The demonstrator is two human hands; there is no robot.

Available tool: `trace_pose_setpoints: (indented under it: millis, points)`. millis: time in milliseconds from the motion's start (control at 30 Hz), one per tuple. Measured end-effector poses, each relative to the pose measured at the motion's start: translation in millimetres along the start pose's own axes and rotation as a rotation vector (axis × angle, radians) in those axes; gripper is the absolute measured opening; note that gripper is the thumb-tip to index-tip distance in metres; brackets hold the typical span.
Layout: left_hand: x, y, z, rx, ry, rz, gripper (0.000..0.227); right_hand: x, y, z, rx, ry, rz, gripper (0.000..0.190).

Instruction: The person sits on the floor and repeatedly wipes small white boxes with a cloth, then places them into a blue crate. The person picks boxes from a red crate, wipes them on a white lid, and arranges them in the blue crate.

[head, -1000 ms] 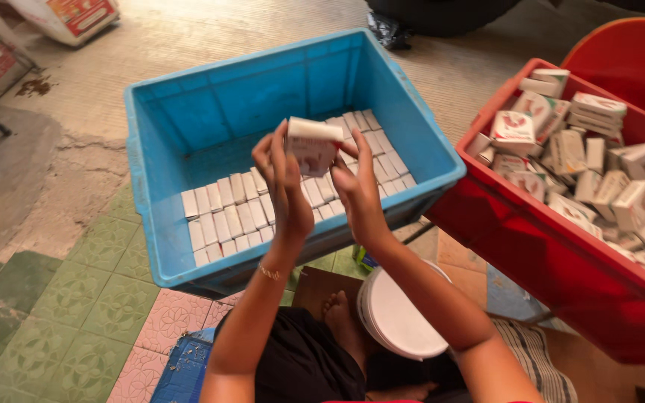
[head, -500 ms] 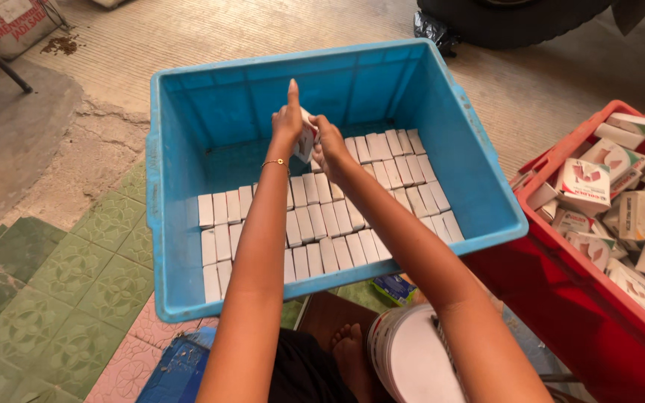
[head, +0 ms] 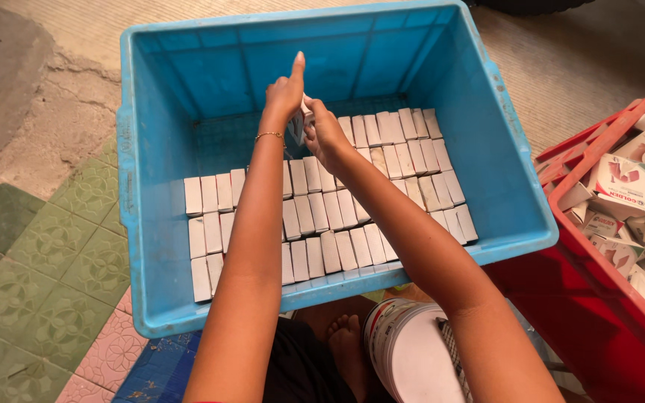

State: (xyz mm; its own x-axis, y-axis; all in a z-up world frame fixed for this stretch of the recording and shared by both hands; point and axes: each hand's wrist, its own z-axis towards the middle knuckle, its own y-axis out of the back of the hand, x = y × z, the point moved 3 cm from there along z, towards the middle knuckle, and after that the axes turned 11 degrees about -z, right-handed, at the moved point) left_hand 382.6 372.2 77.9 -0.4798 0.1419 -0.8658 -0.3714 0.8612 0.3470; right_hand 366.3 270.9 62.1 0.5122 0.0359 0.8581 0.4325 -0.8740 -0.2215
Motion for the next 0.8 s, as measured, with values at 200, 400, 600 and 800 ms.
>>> trace_pose_setpoints:
  millis: [200,400,600,800]
  points:
    - [55,-31,31,0.189,0.150,-0.379,0.105,-20,21,26,-0.011,-0.078,-0.118,0.078]
    - [61,-33,33,0.312,0.147,-0.340,0.091,-2,47,37,-0.187,0.076,-1.006,0.067]
    - [38,-22,-11,0.418,0.247,-0.259,0.097,-25,75,56,0.121,0.106,-1.665,0.049]
    - [41,-21,-12,0.482,0.320,-0.206,0.099,-25,81,48,0.266,0.098,-1.877,0.052]
